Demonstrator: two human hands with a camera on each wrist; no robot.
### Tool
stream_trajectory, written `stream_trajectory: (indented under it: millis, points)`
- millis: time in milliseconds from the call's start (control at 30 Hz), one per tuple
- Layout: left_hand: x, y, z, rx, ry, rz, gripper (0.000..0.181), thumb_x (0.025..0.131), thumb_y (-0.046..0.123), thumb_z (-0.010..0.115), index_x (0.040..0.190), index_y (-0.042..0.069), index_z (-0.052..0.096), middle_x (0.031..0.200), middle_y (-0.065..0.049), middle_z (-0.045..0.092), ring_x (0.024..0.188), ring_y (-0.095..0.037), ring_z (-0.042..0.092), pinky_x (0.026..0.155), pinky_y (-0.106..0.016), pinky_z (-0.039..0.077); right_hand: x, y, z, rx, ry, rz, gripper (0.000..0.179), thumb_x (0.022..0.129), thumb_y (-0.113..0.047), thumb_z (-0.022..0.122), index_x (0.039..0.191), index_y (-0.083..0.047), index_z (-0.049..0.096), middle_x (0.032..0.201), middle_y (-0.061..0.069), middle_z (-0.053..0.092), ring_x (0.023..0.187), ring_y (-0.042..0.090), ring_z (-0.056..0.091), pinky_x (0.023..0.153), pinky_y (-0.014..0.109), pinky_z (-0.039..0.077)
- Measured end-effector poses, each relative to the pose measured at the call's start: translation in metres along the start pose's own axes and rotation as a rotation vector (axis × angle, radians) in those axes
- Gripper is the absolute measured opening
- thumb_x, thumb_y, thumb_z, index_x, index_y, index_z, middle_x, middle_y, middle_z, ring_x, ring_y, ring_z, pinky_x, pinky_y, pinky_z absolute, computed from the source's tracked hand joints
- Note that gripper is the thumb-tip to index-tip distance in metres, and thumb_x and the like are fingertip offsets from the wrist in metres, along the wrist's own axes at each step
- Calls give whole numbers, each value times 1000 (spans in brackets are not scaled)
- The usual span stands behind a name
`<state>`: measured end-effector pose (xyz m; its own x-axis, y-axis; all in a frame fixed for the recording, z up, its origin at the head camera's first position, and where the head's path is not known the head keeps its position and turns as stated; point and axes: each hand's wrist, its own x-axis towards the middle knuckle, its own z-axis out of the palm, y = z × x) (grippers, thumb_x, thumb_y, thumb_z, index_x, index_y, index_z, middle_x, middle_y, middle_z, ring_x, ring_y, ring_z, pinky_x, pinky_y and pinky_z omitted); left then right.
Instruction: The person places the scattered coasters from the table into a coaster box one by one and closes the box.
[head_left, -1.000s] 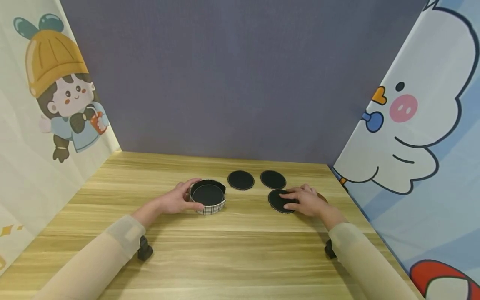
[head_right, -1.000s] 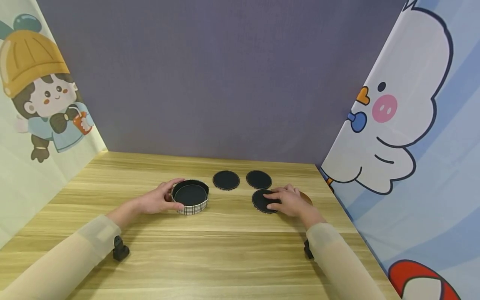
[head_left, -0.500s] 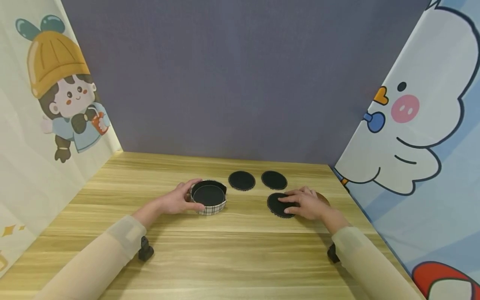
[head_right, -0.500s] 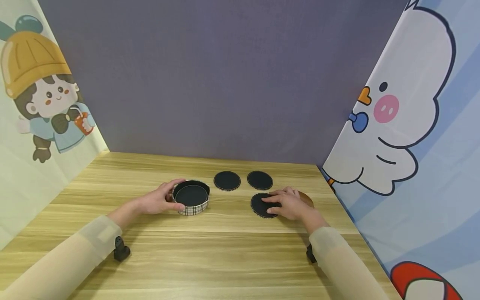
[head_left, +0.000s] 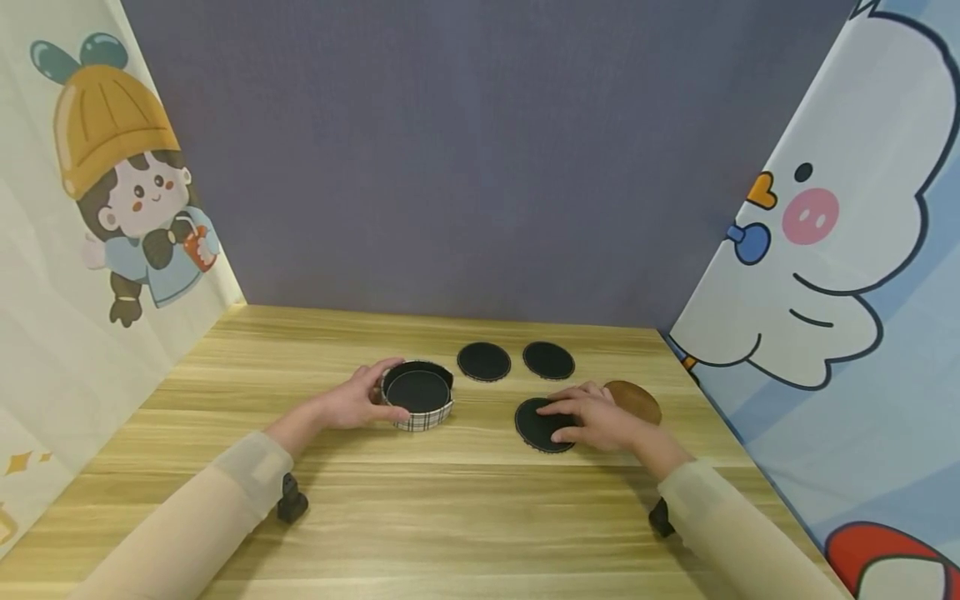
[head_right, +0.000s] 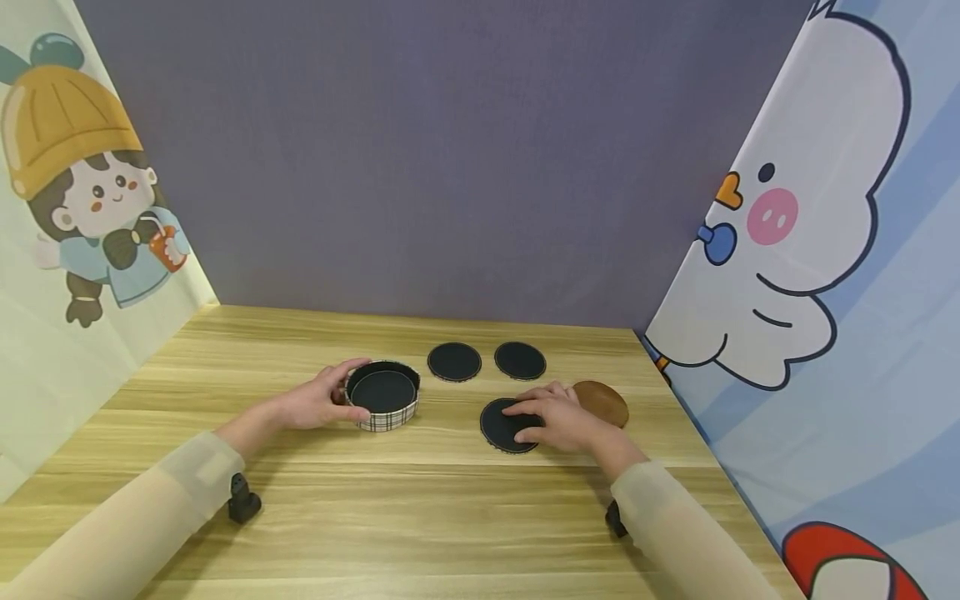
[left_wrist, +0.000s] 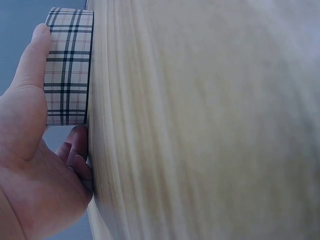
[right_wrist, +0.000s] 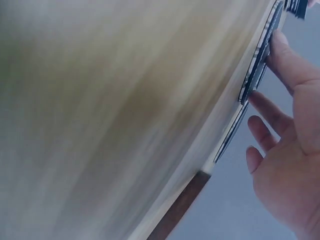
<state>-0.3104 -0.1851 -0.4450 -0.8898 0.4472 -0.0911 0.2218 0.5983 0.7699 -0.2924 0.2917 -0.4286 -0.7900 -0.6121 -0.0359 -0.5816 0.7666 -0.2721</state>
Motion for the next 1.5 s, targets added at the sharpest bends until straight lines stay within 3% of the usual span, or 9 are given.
stream_trajectory:
  millis: [200, 600, 867, 1233, 1367, 1500]
  points:
    - [0, 0, 0, -1, 1, 3, 110, 95, 47, 88, 176, 19, 19, 149, -30, 38, 135, -43, 52, 114, -64, 44, 4, -17, 0, 15, -7, -41, 49, 100, -45, 80, 145, -28, 73, 158, 14, 59, 139, 41, 46, 108, 70, 32]
    - [-1, 1, 0, -5, 1, -4, 112, 93, 50, 88, 176, 20, 19, 154, -32, 35, 137, -45, 52, 116, -66, 43, 5, -29, 2, 31, -29, 2, 54, 94, -55, 85, 143, -36, 73, 145, 5, 61, 136, 34, 49, 109, 66, 34]
    - [-2, 2, 0, 6, 9, 0, 112, 93, 51, 88, 176, 20, 20, 151, -31, 38, 135, -42, 51, 115, -65, 43, 4, -27, 6, 30, -27, -15, 56, 94, -58, 84, 144, -38, 72, 127, -3, 62, 108, 16, 46, 93, 44, 33]
    - [-1, 1, 1, 17, 17, -5, 112, 93, 52, 88, 176, 20, 20, 150, -30, 39, 128, -37, 56, 110, -59, 47, 3, -26, 7, 140, -70, -16, 56, 98, -53, 82, 148, -32, 69, 112, -12, 65, 100, 10, 57, 95, 46, 31]
    - [-1, 1, 0, 17, 14, -11, 112, 93, 52, 88, 176, 21, 20, 148, -28, 39, 125, -34, 56, 106, -55, 49, 2, -27, 8, 139, -72, -35, 56, 99, -50, 82, 148, -28, 69, 108, -12, 66, 95, 6, 58, 95, 41, 39]
    - [-1, 1, 1, 16, 12, -8, 111, 93, 51, 88, 176, 21, 20, 146, -27, 40, 123, -33, 56, 104, -52, 50, 3, -27, 9, 159, -72, -72, 55, 99, -47, 82, 148, -23, 69, 106, -10, 68, 89, 3, 60, 86, 31, 50]
